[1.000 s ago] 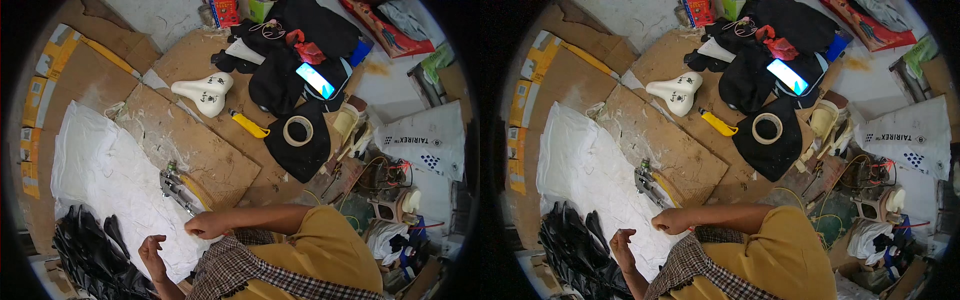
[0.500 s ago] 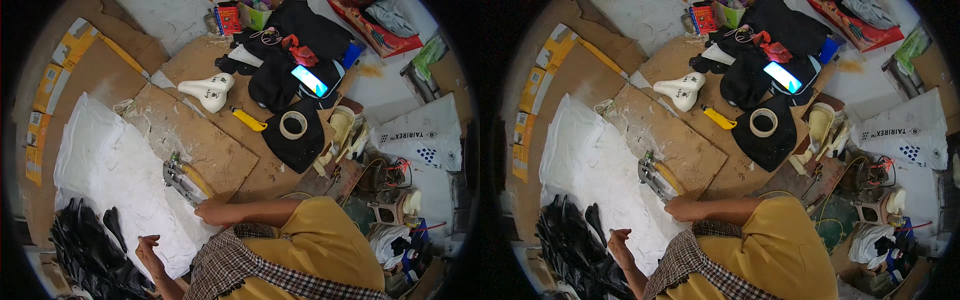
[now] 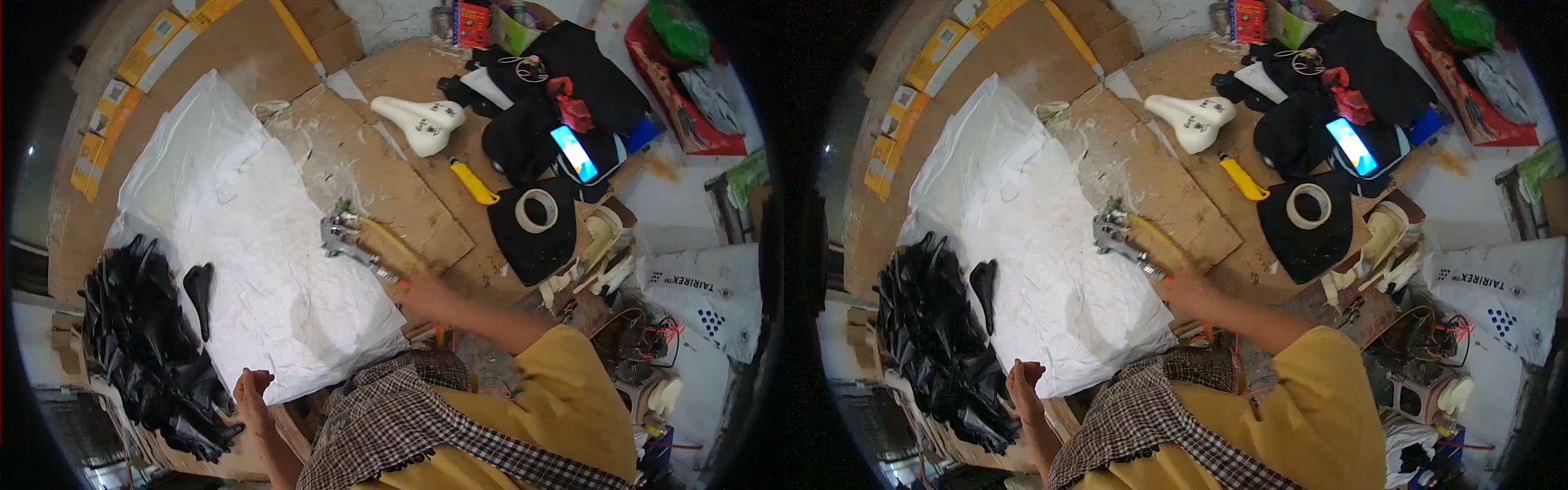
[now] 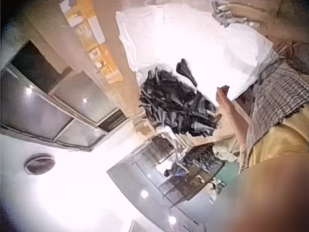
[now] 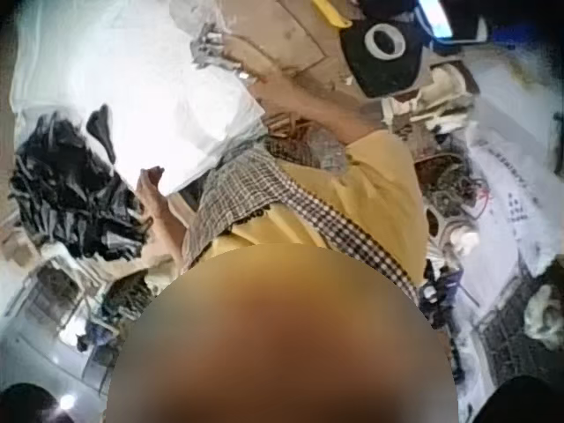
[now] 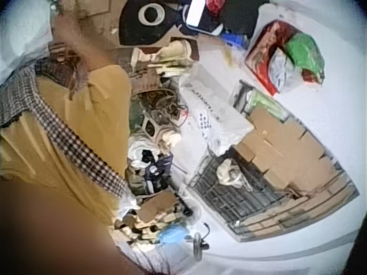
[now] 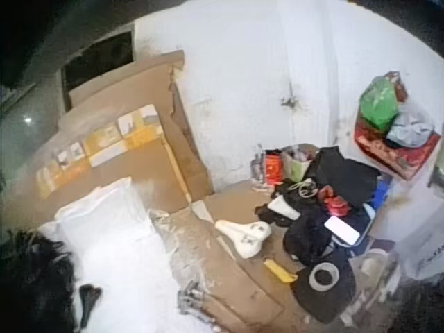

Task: Unpacking black bicycle seats from a large sack and sorting them into organized stacks on a work table.

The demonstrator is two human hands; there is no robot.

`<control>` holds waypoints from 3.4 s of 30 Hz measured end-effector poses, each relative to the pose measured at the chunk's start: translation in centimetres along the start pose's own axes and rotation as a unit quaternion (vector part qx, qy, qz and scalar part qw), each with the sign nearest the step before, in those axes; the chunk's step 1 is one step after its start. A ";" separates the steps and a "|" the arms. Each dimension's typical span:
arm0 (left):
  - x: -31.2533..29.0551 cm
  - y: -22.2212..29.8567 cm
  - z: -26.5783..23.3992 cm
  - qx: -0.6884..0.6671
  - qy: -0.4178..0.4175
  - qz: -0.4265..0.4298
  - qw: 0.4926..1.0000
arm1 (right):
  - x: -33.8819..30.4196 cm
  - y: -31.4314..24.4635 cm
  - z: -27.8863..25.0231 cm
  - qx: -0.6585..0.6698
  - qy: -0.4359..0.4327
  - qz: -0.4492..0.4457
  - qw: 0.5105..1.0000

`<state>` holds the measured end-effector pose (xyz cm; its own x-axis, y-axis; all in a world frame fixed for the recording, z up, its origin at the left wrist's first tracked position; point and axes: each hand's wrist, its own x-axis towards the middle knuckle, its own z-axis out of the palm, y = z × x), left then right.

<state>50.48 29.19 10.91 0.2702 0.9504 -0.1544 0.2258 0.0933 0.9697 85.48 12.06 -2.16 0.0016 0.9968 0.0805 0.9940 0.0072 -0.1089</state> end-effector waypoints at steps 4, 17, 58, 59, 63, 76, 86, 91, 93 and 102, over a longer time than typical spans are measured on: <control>-1.4 -0.7 -0.8 0.015 0.046 -0.058 0.997 | -1.0 5.4 -4.5 -0.093 0.041 0.004 0.995; -0.9 -4.0 -1.9 0.054 0.044 -0.126 0.990 | -0.6 21.3 -0.7 -0.051 0.104 0.404 0.907; 12.6 -10.9 -14.0 0.190 0.125 0.019 0.974 | 13.0 -15.3 -3.5 0.746 -0.084 0.290 0.594; 15.9 -10.0 -12.8 0.192 0.126 0.025 0.973 | 14.2 -14.6 -3.1 0.742 -0.091 0.291 0.597; 27.2 -9.7 -11.4 0.440 0.183 0.163 0.864 | 19.4 -11.6 -2.7 0.730 -0.124 0.294 0.604; 46.9 5.5 -1.4 -0.399 -0.119 0.084 0.905 | 25.1 -1.0 -0.6 0.769 -0.084 0.322 0.546; 64.1 0.7 15.5 -0.484 -0.151 -0.029 0.861 | 24.4 0.0 -1.3 0.735 -0.121 0.273 0.609; 60.3 0.8 13.6 -0.281 0.002 -0.072 0.957 | 24.5 -0.4 -1.8 0.750 -0.117 0.239 0.606; 56.8 -0.1 9.8 -0.243 0.019 -0.077 0.967 | 25.5 -1.3 -2.5 0.748 -0.137 0.226 0.608; 21.3 -9.3 -16.1 -0.171 0.272 -0.165 0.932 | 27.6 -9.7 -5.7 0.710 -0.281 0.123 0.634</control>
<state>39.06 53.39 1.65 -0.2971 0.8545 -0.4262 -0.1244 0.4079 0.9045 76.48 39.05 6.75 -0.2972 0.8502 -0.4346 -0.1300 -0.4869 -0.8637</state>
